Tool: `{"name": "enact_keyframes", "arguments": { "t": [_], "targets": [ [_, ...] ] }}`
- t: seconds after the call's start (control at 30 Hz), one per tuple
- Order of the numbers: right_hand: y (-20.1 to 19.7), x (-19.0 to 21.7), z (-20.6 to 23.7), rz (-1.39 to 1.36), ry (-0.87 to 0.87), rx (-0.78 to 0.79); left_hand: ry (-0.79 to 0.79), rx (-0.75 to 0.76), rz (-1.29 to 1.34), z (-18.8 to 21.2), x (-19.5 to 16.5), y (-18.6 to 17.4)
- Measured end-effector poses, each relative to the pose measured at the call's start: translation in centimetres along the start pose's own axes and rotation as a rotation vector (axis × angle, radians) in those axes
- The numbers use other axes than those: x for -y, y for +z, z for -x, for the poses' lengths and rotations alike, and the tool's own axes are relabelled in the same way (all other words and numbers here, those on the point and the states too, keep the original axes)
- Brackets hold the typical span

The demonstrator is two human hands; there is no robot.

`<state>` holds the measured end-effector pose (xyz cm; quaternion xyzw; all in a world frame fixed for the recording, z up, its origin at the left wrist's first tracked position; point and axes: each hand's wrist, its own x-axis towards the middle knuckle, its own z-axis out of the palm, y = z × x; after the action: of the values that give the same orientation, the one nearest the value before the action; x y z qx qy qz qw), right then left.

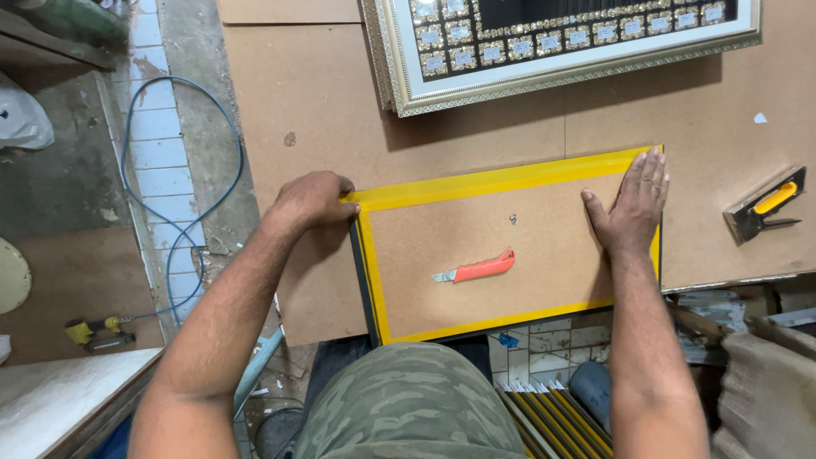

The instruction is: The person applies yellow tape to the edges of a rectangular board, cuts the tape with a utility knife, and staples white paper to the corners. They repeat this process on multiple boards, handling tape, a knife, and a stapler.

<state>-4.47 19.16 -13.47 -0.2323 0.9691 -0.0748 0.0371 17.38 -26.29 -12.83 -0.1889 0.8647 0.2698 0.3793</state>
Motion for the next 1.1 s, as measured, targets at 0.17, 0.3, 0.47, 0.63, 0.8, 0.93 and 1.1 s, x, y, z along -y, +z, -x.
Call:
{"name": "enact_keyframes", "arguments": {
  "t": [0.17, 0.3, 0.47, 0.63, 0.8, 0.93, 1.1],
  "targets": [
    [1.9, 8.3, 0.9, 0.145, 0.131, 0.17, -0.056, 0.003, -0.002, 0.1, -0.3, 0.0],
    [5.9, 23.9, 6.0, 0.147, -0.14, 0.263, -0.084, 0.03, -0.025, 0.0, -0.6, -0.2],
    [5.5, 34.4, 9.0, -0.028, -0.437, 0.337, -0.131, -0.004, -0.058, 0.5, -1.0, -0.6],
    [1.2, 28.9, 8.2, -0.199, -0.642, 0.228, -0.082, -0.044, -0.053, 0.6, -0.4, -0.7],
    [-3.5, 20.9, 9.7, -0.012, -0.425, 0.454, -0.033, -0.087, 0.018, 0.8, 0.8, 0.1],
    [-3.3, 21.1, 10.3, -0.199, -0.2, 0.515, -0.022, -0.126, 0.055, 1.3, 1.3, 0.4],
    [0.5, 28.3, 10.5, -0.551, -0.079, 0.455, -0.039, -0.077, 0.068, 1.3, 1.5, 0.4]
  ]
}}
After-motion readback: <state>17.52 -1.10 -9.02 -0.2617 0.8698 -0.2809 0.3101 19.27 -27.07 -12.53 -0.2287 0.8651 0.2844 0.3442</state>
